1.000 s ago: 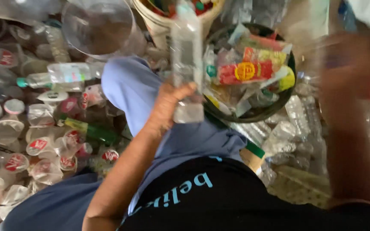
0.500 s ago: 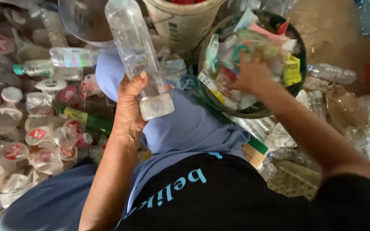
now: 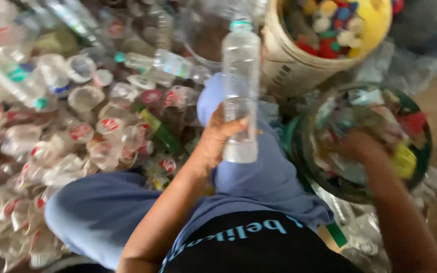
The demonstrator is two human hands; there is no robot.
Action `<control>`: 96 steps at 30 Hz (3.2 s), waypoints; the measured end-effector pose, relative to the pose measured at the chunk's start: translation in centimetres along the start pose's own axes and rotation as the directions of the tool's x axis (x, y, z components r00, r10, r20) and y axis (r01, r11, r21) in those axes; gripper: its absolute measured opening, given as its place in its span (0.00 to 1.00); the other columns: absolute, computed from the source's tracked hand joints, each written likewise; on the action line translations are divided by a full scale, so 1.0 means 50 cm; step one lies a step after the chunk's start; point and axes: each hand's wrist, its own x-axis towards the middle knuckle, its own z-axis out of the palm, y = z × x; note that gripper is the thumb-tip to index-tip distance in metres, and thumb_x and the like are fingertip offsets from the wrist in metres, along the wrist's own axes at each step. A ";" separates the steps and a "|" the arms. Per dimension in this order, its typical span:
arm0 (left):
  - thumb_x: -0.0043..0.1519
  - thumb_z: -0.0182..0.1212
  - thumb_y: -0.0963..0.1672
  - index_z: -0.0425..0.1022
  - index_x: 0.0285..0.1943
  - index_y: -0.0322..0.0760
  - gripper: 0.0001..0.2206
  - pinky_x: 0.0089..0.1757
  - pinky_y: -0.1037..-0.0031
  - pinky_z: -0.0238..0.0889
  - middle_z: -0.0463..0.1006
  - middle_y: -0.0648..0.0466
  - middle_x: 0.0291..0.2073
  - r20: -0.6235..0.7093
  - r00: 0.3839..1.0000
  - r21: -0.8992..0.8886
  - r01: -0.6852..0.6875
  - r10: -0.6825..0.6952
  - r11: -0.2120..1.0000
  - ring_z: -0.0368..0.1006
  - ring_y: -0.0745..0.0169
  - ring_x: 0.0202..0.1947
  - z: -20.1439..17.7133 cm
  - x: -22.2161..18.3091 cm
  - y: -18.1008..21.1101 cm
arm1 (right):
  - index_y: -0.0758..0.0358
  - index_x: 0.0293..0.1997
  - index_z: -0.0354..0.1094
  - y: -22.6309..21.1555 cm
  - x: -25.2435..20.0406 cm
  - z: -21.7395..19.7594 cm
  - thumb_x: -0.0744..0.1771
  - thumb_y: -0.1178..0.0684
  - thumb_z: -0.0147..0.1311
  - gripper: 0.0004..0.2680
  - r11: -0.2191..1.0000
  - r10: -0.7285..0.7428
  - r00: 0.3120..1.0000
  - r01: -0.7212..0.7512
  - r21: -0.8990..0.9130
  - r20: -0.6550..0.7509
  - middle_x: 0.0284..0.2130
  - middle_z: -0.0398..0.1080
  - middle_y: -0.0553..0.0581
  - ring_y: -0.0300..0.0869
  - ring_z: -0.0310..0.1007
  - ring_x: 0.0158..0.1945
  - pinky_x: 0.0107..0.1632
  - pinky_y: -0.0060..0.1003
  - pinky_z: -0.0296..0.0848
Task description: Sorting plastic bottles by removing their caps and placing them into separate collection bins.
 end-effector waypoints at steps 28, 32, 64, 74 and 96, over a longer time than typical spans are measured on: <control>0.62 0.69 0.38 0.75 0.48 0.39 0.10 0.49 0.86 0.74 0.80 0.55 0.47 -0.569 -0.566 0.736 -0.027 0.596 0.676 0.77 0.71 0.45 -0.292 -1.173 -0.168 | 0.61 0.45 0.75 -1.326 -1.017 0.305 0.56 0.43 0.67 0.18 -0.367 -0.921 -0.387 0.835 0.409 -0.036 0.27 0.75 0.54 0.43 0.74 0.31 0.33 0.36 0.76; 0.69 0.58 0.35 0.70 0.45 0.29 0.02 0.49 0.76 0.77 0.79 0.45 0.42 -0.600 -0.554 0.690 0.008 0.578 0.724 0.78 0.63 0.41 -0.261 -1.178 -0.184 | 0.58 0.35 0.74 -1.364 -1.022 0.344 0.54 0.39 0.64 0.17 -0.217 -0.891 -0.340 0.901 0.375 0.301 0.28 0.78 0.52 0.45 0.80 0.32 0.37 0.39 0.78; 0.44 0.83 0.44 0.78 0.43 0.38 0.21 0.33 0.74 0.69 0.80 0.56 0.32 -0.705 0.457 0.269 -0.536 0.542 0.800 0.75 0.70 0.28 -0.370 -0.100 0.212 | 0.52 0.65 0.60 -0.919 -0.166 -0.208 0.58 0.40 0.68 0.30 -0.087 -0.318 0.947 0.009 0.996 -0.036 0.60 0.60 0.65 0.59 0.75 0.50 0.41 0.54 0.80; 0.33 0.87 0.51 0.70 0.66 0.42 0.47 0.51 0.51 0.64 0.74 0.42 0.49 0.005 0.391 0.965 0.239 0.921 -0.107 0.73 0.36 0.50 -0.277 -0.099 0.134 | 0.52 0.47 0.74 -0.842 -0.309 -0.366 0.63 0.46 0.68 0.12 0.314 -0.322 0.416 0.894 0.318 -0.850 0.34 0.79 0.58 0.54 0.81 0.42 0.43 0.47 0.79; 0.55 0.68 0.62 0.69 0.64 0.30 0.40 0.48 0.68 0.71 0.79 0.48 0.49 -0.031 0.933 -0.056 -0.361 0.360 0.931 0.76 0.59 0.44 -0.207 0.017 0.106 | 0.72 0.61 0.57 -0.270 0.031 -0.445 0.74 0.50 0.53 0.14 0.949 -0.069 0.538 0.296 0.112 -0.840 0.41 0.67 0.81 0.73 0.71 0.37 0.37 0.65 0.71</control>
